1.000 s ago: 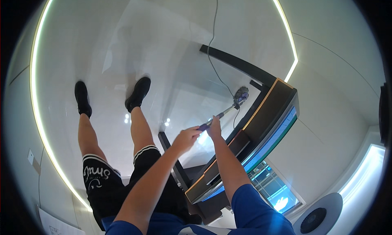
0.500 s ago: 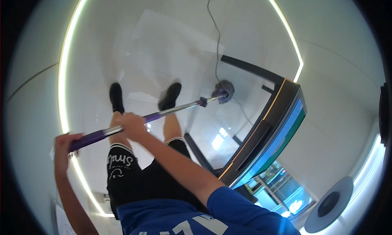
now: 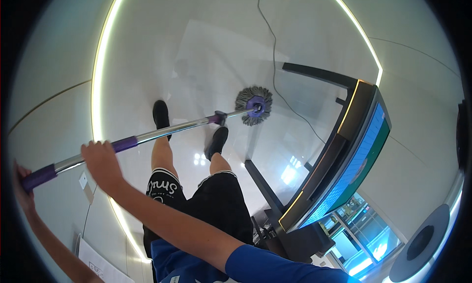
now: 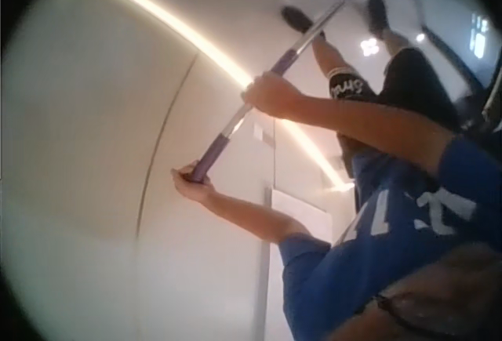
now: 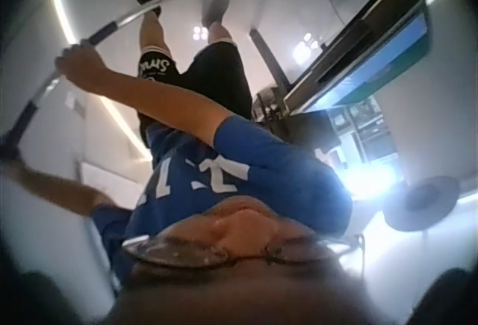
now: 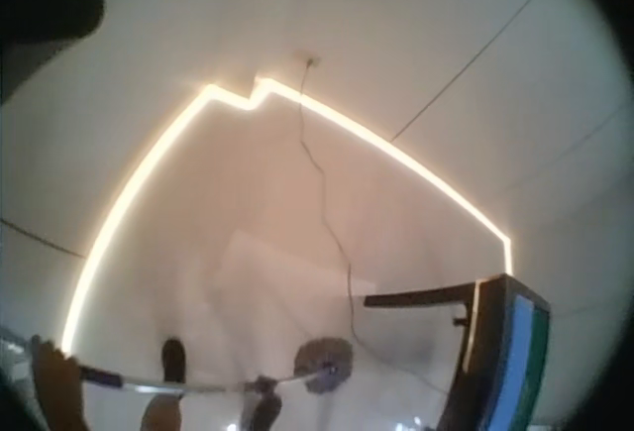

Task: The person carries a mop out of a bathroom and mops the floor around the room with the mop.

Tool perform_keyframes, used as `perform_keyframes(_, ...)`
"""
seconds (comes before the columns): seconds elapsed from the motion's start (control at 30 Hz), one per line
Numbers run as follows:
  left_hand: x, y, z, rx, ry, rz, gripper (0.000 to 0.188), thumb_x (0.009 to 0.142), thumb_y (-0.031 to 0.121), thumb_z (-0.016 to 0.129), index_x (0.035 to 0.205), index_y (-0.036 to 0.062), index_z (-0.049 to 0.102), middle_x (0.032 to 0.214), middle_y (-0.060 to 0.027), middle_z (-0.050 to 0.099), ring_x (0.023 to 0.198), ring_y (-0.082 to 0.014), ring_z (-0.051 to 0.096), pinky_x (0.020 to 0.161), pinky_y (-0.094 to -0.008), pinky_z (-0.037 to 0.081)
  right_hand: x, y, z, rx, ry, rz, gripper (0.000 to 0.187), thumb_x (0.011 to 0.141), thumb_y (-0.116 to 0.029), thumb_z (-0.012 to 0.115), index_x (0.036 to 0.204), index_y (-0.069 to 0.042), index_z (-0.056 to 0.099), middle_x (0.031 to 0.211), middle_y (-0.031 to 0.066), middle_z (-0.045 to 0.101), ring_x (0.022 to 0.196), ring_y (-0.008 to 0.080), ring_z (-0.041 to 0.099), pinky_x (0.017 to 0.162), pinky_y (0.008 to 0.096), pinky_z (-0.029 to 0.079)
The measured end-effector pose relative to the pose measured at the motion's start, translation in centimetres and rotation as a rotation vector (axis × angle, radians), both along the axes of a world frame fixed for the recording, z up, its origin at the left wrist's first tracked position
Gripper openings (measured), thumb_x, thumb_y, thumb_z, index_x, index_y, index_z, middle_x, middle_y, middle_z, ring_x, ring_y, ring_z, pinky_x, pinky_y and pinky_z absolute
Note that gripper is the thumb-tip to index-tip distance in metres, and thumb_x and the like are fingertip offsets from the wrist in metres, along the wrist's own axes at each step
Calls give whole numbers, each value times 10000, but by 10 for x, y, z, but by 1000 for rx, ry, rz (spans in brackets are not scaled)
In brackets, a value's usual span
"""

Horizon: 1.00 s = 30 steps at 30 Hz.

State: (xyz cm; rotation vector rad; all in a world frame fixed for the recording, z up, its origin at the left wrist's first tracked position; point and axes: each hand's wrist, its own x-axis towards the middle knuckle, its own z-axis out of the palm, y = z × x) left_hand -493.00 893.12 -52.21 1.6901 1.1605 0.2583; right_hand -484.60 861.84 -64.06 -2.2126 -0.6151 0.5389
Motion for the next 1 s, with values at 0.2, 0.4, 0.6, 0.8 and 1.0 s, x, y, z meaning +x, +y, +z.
perform_keyframes(0.2, 82, -318, -53, -93, 183, -580, 495, 939, 459, 373, 739, 71, 605, 684, -4, 576, 538, -39, 468, 399, -200, 305, 0, -248, -84, -35, -91, -337, 164, 652, -67, 665, 716, -78, 514, 745, 106, 530, 765, 323, 538, 700, 453, 420)
perform_keyframes(0.4, 57, -630, -146, -970, 347, -861, 340, 820, 226, 720, 1124, 85, 666, 846, 15, 624, 685, -52, 541, 574, -210, 438, -30, -596, -129, -868, 224, -220, 325, 698, -98, 687, 1001, -33, 591, 1125, 170, 581, 1074, 335, 547, 859, 412, 474)
perform_keyframes(0.6, 9, -854, -222, -924, 291, -1077, 451, 861, 228, 665, 1269, 63, 564, 785, -23, 635, 722, -102, 560, 677, -262, 458, -73, -706, -101, -1005, 488, -615, 934, 727, -184, 719, 1454, -28, 154, 1523, 203, 166, 1236, 369, 454, 1000, 421, 434)
perform_keyframes(0.8, -16, -838, -221, -934, 357, -1176, 426, 852, 247, 666, 1254, 132, 588, 772, -55, 646, 704, -128, 585, 658, -284, 465, -118, -720, -98, -944, 392, -482, 829, 737, -188, 702, 1432, -43, 275, 1485, 194, 253, 1308, 377, 361, 1047, 428, 380)
perform_keyframes(1.0, -38, -597, -187, -817, 589, -1048, 377, 847, 164, 662, 1208, 62, 620, 885, -1, 656, 720, -98, 557, 690, -239, 458, -149, -565, -123, -678, 74, 51, 677, 757, -249, 674, 1383, -266, 416, 1421, 190, 357, 1376, 365, 263, 1070, 531, 288)
